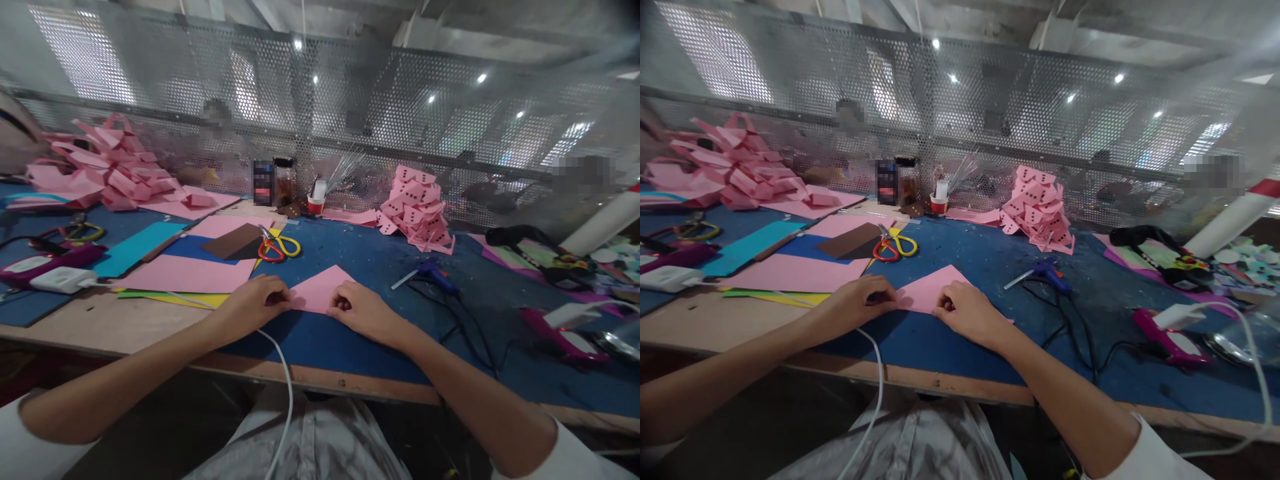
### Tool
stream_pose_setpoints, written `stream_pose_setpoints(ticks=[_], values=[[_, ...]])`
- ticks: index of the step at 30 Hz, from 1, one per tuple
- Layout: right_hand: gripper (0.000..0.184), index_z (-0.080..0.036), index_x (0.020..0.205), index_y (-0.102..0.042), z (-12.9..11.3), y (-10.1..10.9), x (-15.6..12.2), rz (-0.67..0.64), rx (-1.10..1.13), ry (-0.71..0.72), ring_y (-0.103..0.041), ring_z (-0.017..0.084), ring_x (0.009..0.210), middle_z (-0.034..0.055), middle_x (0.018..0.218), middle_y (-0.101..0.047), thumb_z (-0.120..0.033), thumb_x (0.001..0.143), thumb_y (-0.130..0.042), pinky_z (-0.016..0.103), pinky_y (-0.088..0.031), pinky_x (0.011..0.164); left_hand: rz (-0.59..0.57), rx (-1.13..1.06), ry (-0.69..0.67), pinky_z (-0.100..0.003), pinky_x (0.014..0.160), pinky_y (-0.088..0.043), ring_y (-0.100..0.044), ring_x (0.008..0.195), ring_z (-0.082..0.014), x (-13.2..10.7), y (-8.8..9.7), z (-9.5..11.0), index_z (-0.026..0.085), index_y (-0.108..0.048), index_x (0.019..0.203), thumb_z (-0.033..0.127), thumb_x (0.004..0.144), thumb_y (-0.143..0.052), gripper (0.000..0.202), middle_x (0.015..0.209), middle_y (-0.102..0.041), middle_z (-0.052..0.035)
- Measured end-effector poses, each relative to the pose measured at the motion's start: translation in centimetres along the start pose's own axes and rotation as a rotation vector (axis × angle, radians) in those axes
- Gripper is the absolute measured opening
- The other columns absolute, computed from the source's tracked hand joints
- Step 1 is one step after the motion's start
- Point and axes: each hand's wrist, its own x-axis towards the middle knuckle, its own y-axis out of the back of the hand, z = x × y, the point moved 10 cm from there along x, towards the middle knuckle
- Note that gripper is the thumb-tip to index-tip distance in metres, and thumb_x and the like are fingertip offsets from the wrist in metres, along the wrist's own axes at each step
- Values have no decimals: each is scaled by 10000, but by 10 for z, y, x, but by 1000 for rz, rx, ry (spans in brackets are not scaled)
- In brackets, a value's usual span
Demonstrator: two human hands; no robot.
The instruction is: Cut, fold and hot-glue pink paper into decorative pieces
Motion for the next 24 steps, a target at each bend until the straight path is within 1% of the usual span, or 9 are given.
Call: stream_pose_setpoints(ticks=[4, 7, 12, 14, 17, 24], values=[[66, -186, 829, -642, -1, 1, 0, 4, -1, 8, -542, 131, 772, 14, 854, -619, -251, 837, -647, 255, -394, 700, -14, -14, 22, -270, 668, -407, -593, 767, -186, 2, -1, -1, 206, -641, 827, 392, 859, -547, 211, 798, -656, -22], [59, -187, 826, -637, -1, 1, 0, 12, -7, 8, -542, 129, 769, 11, 853, -619, -245, 836, -648, 255, -395, 700, -6, 12, 25, -272, 658, -408, -590, 765, -190, 3, -1, 1, 205, -625, 808, 358, 838, -547, 174, 780, -651, -23], [56, -186, 820, -627, -1, 1, 0, 19, -14, 9, -541, 130, 768, 9, 845, -618, -233, 828, -657, 256, -395, 699, -4, 39, -49, -290, 698, -420, -588, 803, -202, 7, -5, 16, 208, -638, 830, 276, 822, -536, 123, 834, -659, -38], [49, -188, 825, -624, -1, 1, 0, 23, -13, 13, -538, 129, 763, 8, 846, -616, -227, 827, -653, 255, -395, 696, -8, 39, -56, -294, 687, -412, -588, 798, -207, 9, -8, 20, 212, -638, 810, 318, 838, -540, 148, 819, -659, -38], [45, -189, 825, -619, -2, 1, 0, 25, -9, 24, -533, 127, 758, 6, 845, -614, -224, 827, -647, 253, -394, 694, -8, 55, -29, -290, 641, -385, -584, 770, -209, 13, -11, 20, 213, -622, 745, 392, 849, -549, 219, 775, -658, -33], [52, -188, 816, -618, -1, 1, -1, 33, -21, 19, -528, 127, 750, 4, 831, -611, -230, 827, -648, 253, -385, 683, 22, 63, -16, -286, 632, -377, -574, 743, -197, 14, -12, 19, 214, -601, 727, 369, 826, -585, 184, 760, -657, -15]])
